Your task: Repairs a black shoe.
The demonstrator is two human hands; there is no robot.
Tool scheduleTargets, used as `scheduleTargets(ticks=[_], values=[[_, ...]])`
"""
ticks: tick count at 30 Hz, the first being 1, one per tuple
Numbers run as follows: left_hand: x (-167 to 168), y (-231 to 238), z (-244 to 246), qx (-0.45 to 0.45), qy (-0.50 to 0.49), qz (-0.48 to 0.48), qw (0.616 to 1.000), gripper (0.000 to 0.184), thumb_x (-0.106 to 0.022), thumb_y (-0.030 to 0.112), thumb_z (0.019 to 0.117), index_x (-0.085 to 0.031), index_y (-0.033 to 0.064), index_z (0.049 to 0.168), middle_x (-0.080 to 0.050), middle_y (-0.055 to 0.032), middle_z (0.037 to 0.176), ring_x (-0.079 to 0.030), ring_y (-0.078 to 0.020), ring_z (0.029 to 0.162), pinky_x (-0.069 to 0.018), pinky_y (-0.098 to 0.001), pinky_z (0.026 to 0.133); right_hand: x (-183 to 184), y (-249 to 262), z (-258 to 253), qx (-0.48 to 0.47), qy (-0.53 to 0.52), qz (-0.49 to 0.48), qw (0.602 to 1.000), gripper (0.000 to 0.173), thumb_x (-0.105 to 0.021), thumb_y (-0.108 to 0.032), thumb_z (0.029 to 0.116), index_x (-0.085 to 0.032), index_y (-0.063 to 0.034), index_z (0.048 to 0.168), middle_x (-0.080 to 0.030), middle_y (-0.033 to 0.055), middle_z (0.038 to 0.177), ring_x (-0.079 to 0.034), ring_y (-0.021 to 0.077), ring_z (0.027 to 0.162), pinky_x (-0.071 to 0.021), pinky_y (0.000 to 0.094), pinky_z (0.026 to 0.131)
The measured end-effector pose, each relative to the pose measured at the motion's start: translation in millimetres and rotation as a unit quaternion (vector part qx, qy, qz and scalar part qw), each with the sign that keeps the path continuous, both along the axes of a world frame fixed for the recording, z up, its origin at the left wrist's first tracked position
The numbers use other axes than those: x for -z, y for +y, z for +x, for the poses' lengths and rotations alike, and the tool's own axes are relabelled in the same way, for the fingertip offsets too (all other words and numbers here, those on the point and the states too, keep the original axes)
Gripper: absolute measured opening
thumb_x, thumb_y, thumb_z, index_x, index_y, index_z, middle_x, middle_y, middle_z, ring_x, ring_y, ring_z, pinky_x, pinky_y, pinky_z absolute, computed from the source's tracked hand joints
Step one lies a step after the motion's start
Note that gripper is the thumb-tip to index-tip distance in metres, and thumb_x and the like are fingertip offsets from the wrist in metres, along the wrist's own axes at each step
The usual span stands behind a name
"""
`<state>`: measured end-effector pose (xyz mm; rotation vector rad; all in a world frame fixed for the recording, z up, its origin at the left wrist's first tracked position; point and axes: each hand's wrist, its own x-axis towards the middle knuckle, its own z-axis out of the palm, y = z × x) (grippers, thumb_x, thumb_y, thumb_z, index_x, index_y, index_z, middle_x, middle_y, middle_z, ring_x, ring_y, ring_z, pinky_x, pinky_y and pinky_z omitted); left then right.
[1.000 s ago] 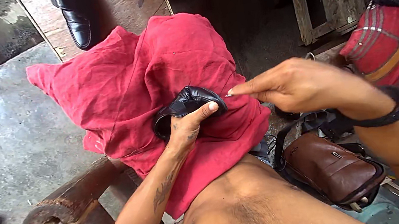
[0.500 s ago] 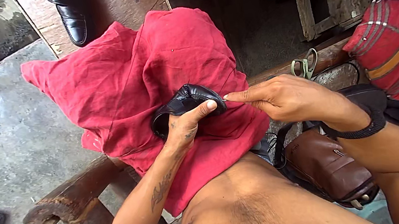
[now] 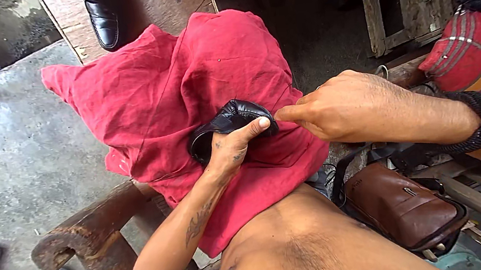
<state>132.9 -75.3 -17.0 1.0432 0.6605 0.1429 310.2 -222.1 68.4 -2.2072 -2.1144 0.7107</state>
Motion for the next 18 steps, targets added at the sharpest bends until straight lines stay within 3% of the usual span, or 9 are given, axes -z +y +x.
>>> scheduleTargets(ticks=[5, 7, 11, 13, 16, 18], values=[[1, -2, 4, -0.022, 0.004, 0.004, 1.000, 0.029, -0.083, 0.002, 0.0807, -0.072, 0.0078, 0.107, -0.075, -0.0048, 0.098, -0.072, -0.0137, 0.092, -0.0611, -0.0344, 0.087, -3, 8, -15, 0.005, -0.040, -0.015, 0.999, 0.020, -0.053, -0.012, 0.1006, -0.070, -0.0146, 0.111, -0.059, 0.0051, 0.069, -0.061, 0.0262, 0.056, -0.0428, 0.0407, 0.044], [1, -4, 4, -0.028, 0.008, 0.006, 1.000, 0.028, -0.083, 0.002, 0.0806, -0.072, 0.0069, 0.106, -0.076, -0.0054, 0.097, -0.072, -0.0142, 0.092, -0.0609, -0.0350, 0.088, 1, 11, -22, 0.006, -0.043, -0.001, 0.999, 0.014, -0.054, -0.011, 0.0997, -0.067, -0.0109, 0.104, -0.057, 0.0051, 0.067, -0.059, 0.0261, 0.054, -0.0422, 0.0406, 0.043], [-7, -2, -2, -0.004, 0.030, 0.019, 0.999, 0.029, -0.084, 0.014, 0.0843, -0.073, 0.0127, 0.111, -0.076, -0.0024, 0.102, -0.072, -0.0136, 0.094, -0.0607, -0.0353, 0.086, -4, 29, -13, -0.008, -0.054, -0.046, 0.997, 0.016, -0.048, -0.013, 0.1033, -0.064, -0.0102, 0.104, -0.059, 0.0090, 0.068, -0.063, 0.0318, 0.060, -0.0458, 0.0469, 0.047], [-19, 7, -3, 0.006, 0.054, -0.009, 0.998, 0.031, -0.080, 0.022, 0.0898, -0.071, 0.0115, 0.118, -0.075, -0.0047, 0.107, -0.072, -0.0170, 0.098, -0.0609, -0.0401, 0.088, -13, 40, 7, -0.017, -0.055, -0.073, 0.996, 0.022, -0.044, -0.022, 0.1069, -0.064, -0.0145, 0.104, -0.060, 0.0094, 0.067, -0.064, 0.0345, 0.062, -0.0460, 0.0519, 0.049], [-33, 38, -44, 0.084, 0.036, -0.017, 0.996, 0.041, -0.065, 0.032, 0.1010, -0.058, 0.0111, 0.135, -0.070, -0.0067, 0.121, -0.069, -0.0201, 0.109, -0.0578, -0.0424, 0.098, -10, 42, 37, -0.045, -0.037, -0.059, 0.997, 0.027, -0.045, -0.034, 0.1078, -0.068, -0.0213, 0.101, -0.063, 0.0048, 0.068, -0.066, 0.0306, 0.064, -0.0480, 0.0527, 0.053], [-44, 64, -96, 0.090, 0.031, 0.099, 0.991, 0.032, -0.059, 0.026, 0.1028, -0.061, 0.0090, 0.130, -0.070, -0.0067, 0.123, -0.070, -0.0215, 0.108, -0.0594, -0.0412, 0.096, -15, 37, 45, -0.036, -0.018, -0.014, 0.999, 0.023, -0.054, -0.033, 0.1051, -0.073, -0.0200, 0.104, -0.070, 0.0044, 0.086, -0.069, 0.0291, 0.076, -0.0532, 0.0555, 0.063]])
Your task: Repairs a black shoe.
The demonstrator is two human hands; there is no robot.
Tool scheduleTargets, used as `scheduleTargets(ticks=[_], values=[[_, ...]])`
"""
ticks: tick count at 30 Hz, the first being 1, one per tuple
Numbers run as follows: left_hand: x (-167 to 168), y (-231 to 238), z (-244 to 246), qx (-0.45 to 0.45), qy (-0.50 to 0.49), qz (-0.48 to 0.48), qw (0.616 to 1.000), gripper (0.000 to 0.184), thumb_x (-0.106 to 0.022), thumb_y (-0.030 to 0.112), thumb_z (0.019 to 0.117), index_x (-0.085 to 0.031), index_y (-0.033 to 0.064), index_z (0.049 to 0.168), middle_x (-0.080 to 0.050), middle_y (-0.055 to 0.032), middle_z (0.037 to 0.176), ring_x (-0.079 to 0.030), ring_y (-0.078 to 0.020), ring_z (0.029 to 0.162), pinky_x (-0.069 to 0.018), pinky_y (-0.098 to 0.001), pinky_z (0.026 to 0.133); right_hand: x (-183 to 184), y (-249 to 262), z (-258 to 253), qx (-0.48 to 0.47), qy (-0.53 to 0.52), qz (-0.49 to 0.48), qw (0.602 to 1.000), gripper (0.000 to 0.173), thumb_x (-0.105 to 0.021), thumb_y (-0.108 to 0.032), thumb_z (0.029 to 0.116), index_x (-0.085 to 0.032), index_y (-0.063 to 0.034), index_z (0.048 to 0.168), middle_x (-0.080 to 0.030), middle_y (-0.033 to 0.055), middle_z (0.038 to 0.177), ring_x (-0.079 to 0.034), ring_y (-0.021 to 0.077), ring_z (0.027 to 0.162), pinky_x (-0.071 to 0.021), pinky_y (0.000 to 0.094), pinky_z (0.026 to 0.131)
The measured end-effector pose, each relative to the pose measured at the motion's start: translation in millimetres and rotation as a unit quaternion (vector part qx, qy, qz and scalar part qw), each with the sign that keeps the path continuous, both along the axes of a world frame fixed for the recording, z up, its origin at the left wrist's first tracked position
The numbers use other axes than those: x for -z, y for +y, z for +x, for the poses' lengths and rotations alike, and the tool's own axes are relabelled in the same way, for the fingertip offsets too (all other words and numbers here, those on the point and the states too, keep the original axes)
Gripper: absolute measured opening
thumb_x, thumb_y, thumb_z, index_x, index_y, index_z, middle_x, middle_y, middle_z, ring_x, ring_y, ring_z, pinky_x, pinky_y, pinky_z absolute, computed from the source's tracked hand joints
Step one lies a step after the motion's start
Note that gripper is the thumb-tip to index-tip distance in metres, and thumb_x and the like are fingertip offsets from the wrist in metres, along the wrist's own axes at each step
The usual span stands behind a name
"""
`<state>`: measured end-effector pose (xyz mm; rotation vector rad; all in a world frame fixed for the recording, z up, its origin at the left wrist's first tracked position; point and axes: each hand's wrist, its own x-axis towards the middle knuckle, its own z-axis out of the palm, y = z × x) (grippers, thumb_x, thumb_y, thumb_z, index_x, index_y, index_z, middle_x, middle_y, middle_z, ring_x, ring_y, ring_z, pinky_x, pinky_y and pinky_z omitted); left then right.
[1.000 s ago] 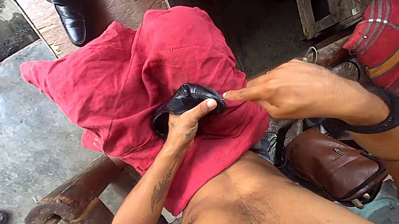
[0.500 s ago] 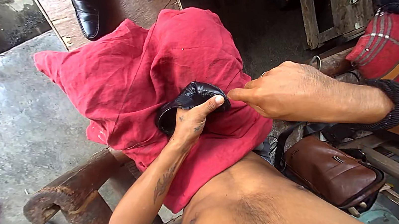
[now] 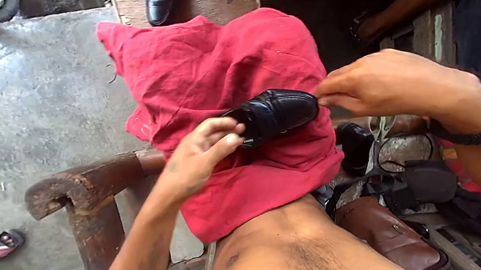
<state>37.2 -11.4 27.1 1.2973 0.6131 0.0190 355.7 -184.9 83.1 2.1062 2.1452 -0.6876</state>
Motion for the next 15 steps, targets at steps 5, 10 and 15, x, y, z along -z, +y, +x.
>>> scheduleTargets(ticks=[5, 10, 15], values=[[-2, 35, -115, -0.029, 0.257, 0.462, 0.849, 0.020, -0.061, 0.023, 0.1027, -0.074, 0.0077, 0.101, -0.069, -0.0072, 0.130, -0.067, -0.0222, 0.117, -0.0525, -0.0511, 0.100, -8, 15, -50, -0.012, 0.066, 0.199, 0.978, 0.035, -0.054, -0.037, 0.1035, -0.073, -0.0148, 0.122, -0.067, 0.0139, 0.123, -0.065, 0.0340, 0.109, -0.0527, 0.0558, 0.086], [-22, -1, -64, 0.057, 0.280, 0.574, 0.767, 0.032, -0.066, 0.020, 0.0979, -0.068, 0.0080, 0.128, -0.064, -0.0239, 0.124, -0.063, -0.0475, 0.111, -0.0505, -0.0684, 0.086, 24, 44, -94, -0.170, 0.019, 0.123, 0.978, 0.040, -0.049, -0.021, 0.0945, -0.070, -0.0234, 0.129, -0.056, 0.0146, 0.141, -0.059, 0.0360, 0.118, -0.0493, 0.0530, 0.084], [22, -36, 17, 0.040, 0.058, 0.672, 0.737, 0.024, -0.059, 0.015, 0.0992, -0.076, 0.0122, 0.116, -0.068, -0.0085, 0.078, -0.068, -0.0289, 0.072, -0.0539, -0.0456, 0.062, 29, 53, -85, -0.199, 0.022, 0.146, 0.969, 0.021, -0.052, -0.016, 0.0911, -0.071, -0.0145, 0.099, -0.058, 0.0121, 0.097, -0.060, 0.0328, 0.089, -0.0468, 0.0484, 0.069]])
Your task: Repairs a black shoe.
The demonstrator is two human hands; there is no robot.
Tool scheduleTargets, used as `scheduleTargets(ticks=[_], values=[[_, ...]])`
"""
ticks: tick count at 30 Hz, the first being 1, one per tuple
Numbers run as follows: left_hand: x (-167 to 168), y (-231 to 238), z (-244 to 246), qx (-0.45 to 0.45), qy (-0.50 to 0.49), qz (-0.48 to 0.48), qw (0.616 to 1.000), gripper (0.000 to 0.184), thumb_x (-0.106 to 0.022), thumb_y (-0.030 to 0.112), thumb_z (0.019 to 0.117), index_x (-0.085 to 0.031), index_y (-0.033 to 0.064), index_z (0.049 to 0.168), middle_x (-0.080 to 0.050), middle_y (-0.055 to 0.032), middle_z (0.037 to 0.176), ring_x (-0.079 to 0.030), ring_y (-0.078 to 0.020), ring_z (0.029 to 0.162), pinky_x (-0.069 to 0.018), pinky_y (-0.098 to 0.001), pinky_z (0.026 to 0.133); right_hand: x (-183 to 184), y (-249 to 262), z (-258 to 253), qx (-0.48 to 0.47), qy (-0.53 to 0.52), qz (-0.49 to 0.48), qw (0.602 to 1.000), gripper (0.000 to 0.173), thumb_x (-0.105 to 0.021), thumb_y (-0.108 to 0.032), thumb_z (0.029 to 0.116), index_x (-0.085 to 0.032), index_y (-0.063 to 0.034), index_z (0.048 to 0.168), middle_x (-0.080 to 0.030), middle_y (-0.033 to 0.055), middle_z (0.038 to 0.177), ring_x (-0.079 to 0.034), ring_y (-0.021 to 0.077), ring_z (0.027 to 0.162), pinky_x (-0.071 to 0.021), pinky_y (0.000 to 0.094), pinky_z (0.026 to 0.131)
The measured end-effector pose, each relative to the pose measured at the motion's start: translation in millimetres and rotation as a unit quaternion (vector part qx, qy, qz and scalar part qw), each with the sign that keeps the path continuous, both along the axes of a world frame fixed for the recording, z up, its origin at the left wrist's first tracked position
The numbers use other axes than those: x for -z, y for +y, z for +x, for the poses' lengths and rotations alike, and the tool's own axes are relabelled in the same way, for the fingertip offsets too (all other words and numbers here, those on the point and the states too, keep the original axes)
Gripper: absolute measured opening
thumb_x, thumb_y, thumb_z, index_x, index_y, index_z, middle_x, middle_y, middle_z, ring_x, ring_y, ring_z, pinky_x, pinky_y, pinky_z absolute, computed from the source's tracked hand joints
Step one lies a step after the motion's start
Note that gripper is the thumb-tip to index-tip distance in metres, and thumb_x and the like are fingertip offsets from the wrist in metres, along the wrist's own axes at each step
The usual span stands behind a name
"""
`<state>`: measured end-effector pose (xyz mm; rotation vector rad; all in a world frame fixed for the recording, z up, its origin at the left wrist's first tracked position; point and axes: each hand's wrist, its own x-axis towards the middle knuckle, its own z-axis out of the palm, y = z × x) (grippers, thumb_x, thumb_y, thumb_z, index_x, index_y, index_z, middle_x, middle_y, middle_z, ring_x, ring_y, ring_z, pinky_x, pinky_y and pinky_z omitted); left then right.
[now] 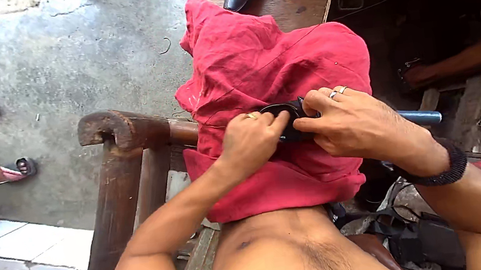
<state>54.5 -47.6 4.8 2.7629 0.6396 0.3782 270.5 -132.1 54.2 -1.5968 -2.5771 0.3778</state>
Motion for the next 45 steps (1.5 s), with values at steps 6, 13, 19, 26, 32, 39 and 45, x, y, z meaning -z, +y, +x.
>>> scheduleTargets(ticks=[6, 13, 19, 26, 32, 39, 45], values=[[14, 15, 5, 0.106, -0.025, 0.042, 0.993, 0.017, -0.059, 0.019, 0.0996, -0.073, 0.0103, 0.094, -0.063, -0.0072, 0.079, -0.063, -0.0269, 0.077, -0.0467, -0.0422, 0.065, 17, -8, 13, -0.002, 0.081, 0.028, 0.996, 0.028, -0.051, -0.015, 0.0914, -0.073, -0.0161, 0.108, -0.063, 0.0092, 0.096, -0.063, 0.0284, 0.088, -0.0497, 0.0446, 0.067], [-16, 43, -17, 0.201, -0.082, -0.657, 0.722, 0.018, -0.064, 0.023, 0.0989, -0.067, 0.0084, 0.088, -0.073, 0.0001, 0.107, -0.069, -0.0020, 0.079, -0.0585, -0.0199, 0.063, 39, -15, 22, -0.001, 0.149, 0.128, 0.981, 0.027, -0.054, -0.015, 0.0929, -0.076, -0.0147, 0.108, -0.066, 0.0102, 0.096, -0.063, 0.0274, 0.091, -0.0485, 0.0442, 0.078], [4, 30, 62, 0.197, 0.175, -0.358, 0.896, 0.023, -0.054, 0.011, 0.1001, -0.067, 0.0012, 0.083, -0.063, -0.0119, 0.074, -0.063, -0.0258, 0.072, -0.0506, -0.0482, 0.068, 52, -21, 12, 0.020, 0.163, 0.255, 0.953, 0.020, -0.057, -0.019, 0.0920, -0.073, -0.0088, 0.086, -0.065, 0.0097, 0.086, -0.062, 0.0249, 0.084, -0.0469, 0.0390, 0.075], [31, 31, 70, 0.102, 0.101, -0.578, 0.804, 0.012, -0.069, 0.007, 0.0918, -0.072, 0.0098, 0.104, -0.071, 0.0003, 0.091, -0.066, -0.0059, 0.084, -0.0557, -0.0293, 0.078, 13, -37, 31, 0.141, 0.070, 0.091, 0.983, 0.029, -0.053, -0.019, 0.1016, -0.071, -0.0159, 0.125, -0.067, 0.0124, 0.126, -0.063, 0.0313, 0.119, -0.0515, 0.0509, 0.097], [28, 36, 68, 0.100, 0.123, -0.607, 0.779, 0.015, -0.070, 0.002, 0.0898, -0.072, 0.0100, 0.103, -0.070, 0.0010, 0.090, -0.066, -0.0056, 0.082, -0.0557, -0.0277, 0.076, -31, -82, 98, 0.171, -0.006, -0.096, 0.981, 0.037, -0.053, -0.036, 0.1014, -0.071, -0.0208, 0.129, -0.070, 0.0014, 0.092, -0.067, 0.0213, 0.067, -0.0549, 0.0461, 0.055], [39, 17, 64, 0.115, 0.041, -0.644, 0.755, 0.018, -0.066, -0.004, 0.0867, -0.070, 0.0086, 0.099, -0.068, 0.0028, 0.086, -0.065, -0.0020, 0.080, -0.0551, -0.0214, 0.074, -46, -66, 90, 0.100, -0.036, -0.068, 0.992, 0.035, -0.048, -0.023, 0.0943, -0.078, -0.0179, 0.113, -0.066, 0.0033, 0.083, -0.062, 0.0227, 0.060, -0.0434, 0.0415, 0.045], [34, 28, 73, 0.158, 0.093, -0.588, 0.788, 0.012, -0.070, 0.007, 0.0906, -0.072, 0.0104, 0.102, -0.068, 0.0031, 0.091, -0.063, -0.0026, 0.087, -0.0515, -0.0246, 0.081, -43, -52, 88, 0.070, -0.065, -0.069, 0.993, 0.027, -0.051, -0.021, 0.0895, -0.076, -0.0131, 0.097, -0.063, 0.0036, 0.076, -0.060, 0.0223, 0.055, -0.0406, 0.0394, 0.042]])
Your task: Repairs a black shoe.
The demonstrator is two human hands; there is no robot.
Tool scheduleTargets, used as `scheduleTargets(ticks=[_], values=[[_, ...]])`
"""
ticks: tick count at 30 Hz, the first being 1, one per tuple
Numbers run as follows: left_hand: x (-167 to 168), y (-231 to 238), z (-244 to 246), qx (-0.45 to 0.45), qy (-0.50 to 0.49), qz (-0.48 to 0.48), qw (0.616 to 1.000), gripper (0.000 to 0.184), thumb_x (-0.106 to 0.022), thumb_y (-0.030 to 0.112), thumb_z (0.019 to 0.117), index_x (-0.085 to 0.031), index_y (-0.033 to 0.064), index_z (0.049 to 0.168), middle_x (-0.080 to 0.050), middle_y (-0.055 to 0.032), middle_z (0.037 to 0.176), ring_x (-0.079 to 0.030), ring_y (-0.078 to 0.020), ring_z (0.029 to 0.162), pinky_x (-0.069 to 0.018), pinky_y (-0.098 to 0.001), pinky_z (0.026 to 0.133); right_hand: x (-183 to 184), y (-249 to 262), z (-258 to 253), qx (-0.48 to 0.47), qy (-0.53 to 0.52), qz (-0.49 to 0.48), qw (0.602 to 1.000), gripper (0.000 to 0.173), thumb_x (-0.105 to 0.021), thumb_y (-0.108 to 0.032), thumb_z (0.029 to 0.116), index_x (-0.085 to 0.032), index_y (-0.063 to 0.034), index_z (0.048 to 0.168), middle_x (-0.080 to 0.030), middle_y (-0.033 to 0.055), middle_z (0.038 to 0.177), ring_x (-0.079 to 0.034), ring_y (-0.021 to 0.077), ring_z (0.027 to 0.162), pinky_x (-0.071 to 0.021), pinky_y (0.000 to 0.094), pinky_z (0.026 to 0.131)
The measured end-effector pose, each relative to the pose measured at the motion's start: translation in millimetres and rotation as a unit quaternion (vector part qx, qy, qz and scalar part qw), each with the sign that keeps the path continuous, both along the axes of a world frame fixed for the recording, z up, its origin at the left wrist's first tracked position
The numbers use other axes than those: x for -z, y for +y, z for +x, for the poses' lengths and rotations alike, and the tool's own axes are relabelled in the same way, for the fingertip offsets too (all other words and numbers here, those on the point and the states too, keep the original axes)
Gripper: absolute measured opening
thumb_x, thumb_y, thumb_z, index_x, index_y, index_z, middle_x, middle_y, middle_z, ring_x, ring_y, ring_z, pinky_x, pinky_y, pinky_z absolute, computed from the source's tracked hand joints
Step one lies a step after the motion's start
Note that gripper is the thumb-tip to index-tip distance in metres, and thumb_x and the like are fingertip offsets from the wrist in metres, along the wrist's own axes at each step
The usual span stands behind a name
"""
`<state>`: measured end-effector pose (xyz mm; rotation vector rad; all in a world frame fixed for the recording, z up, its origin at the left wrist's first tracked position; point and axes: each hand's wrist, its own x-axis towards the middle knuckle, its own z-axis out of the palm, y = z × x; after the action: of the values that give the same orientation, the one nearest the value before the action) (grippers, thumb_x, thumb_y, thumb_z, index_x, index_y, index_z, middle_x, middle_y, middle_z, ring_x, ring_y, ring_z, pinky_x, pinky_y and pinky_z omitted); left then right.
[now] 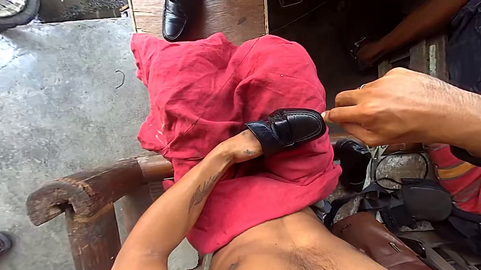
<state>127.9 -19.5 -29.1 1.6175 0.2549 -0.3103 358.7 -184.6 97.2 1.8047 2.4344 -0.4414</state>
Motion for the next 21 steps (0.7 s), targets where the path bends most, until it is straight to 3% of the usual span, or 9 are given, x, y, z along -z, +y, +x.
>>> scheduleTargets(ticks=[3, 6, 9, 11, 13, 14, 15, 18, 21], values=[[-4, 4, 3, 0.022, 0.017, 0.003, 1.000, 0.008, -0.069, 0.009, 0.0921, -0.071, 0.0106, 0.100, -0.067, 0.0028, 0.090, -0.062, -0.0035, 0.085, -0.0514, -0.0267, 0.080, 6, -3, -2, -0.003, 0.002, 0.016, 1.000, 0.026, -0.049, -0.020, 0.0918, -0.073, -0.0102, 0.093, -0.062, 0.0048, 0.077, -0.059, 0.0225, 0.054, -0.0392, 0.0384, 0.040], [-2, 5, 2, 0.018, 0.015, -0.003, 1.000, 0.006, -0.069, 0.008, 0.0919, -0.071, 0.0100, 0.097, -0.066, 0.0022, 0.086, -0.061, -0.0040, 0.082, -0.0509, -0.0272, 0.076, 17, -11, -7, 0.027, 0.015, 0.049, 0.998, 0.029, -0.048, -0.020, 0.0951, -0.074, -0.0086, 0.099, -0.067, 0.0082, 0.084, -0.064, 0.0266, 0.060, -0.0437, 0.0413, 0.043], [-3, 1, -6, -0.038, -0.002, -0.033, 0.999, 0.012, -0.070, 0.008, 0.0907, -0.072, 0.0108, 0.102, -0.069, 0.0031, 0.092, -0.063, -0.0026, 0.088, -0.0523, -0.0257, 0.081, 34, -25, -18, 0.095, 0.032, 0.096, 0.990, 0.027, -0.050, -0.018, 0.0989, -0.074, -0.0062, 0.107, -0.073, 0.0137, 0.099, -0.070, 0.0326, 0.072, -0.0511, 0.0469, 0.050], [-1, -8, -16, -0.111, -0.014, -0.101, 0.989, 0.018, -0.070, 0.003, 0.0898, -0.071, 0.0122, 0.105, -0.070, 0.0048, 0.094, -0.066, -0.0016, 0.091, -0.0552, -0.0228, 0.082, 43, -32, -24, 0.127, 0.019, 0.116, 0.985, 0.026, -0.051, -0.016, 0.1001, -0.073, -0.0066, 0.110, -0.074, 0.0132, 0.110, -0.072, 0.0328, 0.081, -0.0558, 0.0483, 0.059], [2, -19, -23, -0.182, -0.003, -0.176, 0.968, 0.020, -0.067, -0.001, 0.0913, -0.068, 0.0146, 0.104, -0.070, 0.0062, 0.091, -0.067, -0.0020, 0.086, -0.0574, -0.0220, 0.076, 41, -35, -33, 0.145, -0.007, 0.093, 0.985, 0.023, -0.050, -0.011, 0.1006, -0.070, -0.0052, 0.111, -0.072, 0.0133, 0.120, -0.071, 0.0328, 0.101, -0.0556, 0.0507, 0.078], [4, -22, -26, -0.203, 0.008, -0.194, 0.960, 0.022, -0.067, -0.002, 0.0915, -0.067, 0.0153, 0.105, -0.071, 0.0064, 0.090, -0.067, -0.0026, 0.085, -0.0581, -0.0228, 0.076, 38, -34, -37, 0.149, -0.010, 0.070, 0.986, 0.021, -0.050, -0.009, 0.1004, -0.068, -0.0047, 0.111, -0.071, 0.0135, 0.121, -0.069, 0.0320, 0.110, -0.0542, 0.0515, 0.089], [5, -23, -29, -0.214, 0.020, -0.195, 0.957, 0.023, -0.068, -0.003, 0.0904, -0.067, 0.0152, 0.104, -0.071, 0.0064, 0.089, -0.067, -0.0030, 0.083, -0.0581, -0.0231, 0.075, 37, -33, -39, 0.148, 0.001, 0.052, 0.988, 0.019, -0.049, -0.010, 0.1012, -0.066, -0.0047, 0.109, -0.071, 0.0137, 0.115, -0.069, 0.0316, 0.111, -0.0547, 0.0517, 0.092], [9, -21, -31, -0.201, 0.025, -0.162, 0.966, 0.024, -0.068, -0.005, 0.0876, -0.066, 0.0148, 0.100, -0.069, 0.0079, 0.085, -0.066, -0.0015, 0.080, -0.0571, -0.0218, 0.072, 39, -30, -32, 0.153, 0.047, 0.045, 0.986, 0.024, -0.054, -0.025, 0.1040, -0.067, -0.0063, 0.096, -0.066, 0.0103, 0.084, -0.069, 0.0301, 0.080, -0.0550, 0.0483, 0.066], [7, -18, -27, -0.190, 0.017, -0.157, 0.969, 0.024, -0.068, -0.006, 0.0877, -0.068, 0.0162, 0.098, -0.070, 0.0084, 0.084, -0.067, -0.0011, 0.080, -0.0577, -0.0215, 0.074, 49, -34, -14, 0.200, 0.020, 0.091, 0.975, 0.045, -0.054, -0.045, 0.1021, -0.059, -0.0074, 0.079, -0.057, 0.0088, 0.062, -0.063, 0.0298, 0.059, -0.0447, 0.0462, 0.050]])
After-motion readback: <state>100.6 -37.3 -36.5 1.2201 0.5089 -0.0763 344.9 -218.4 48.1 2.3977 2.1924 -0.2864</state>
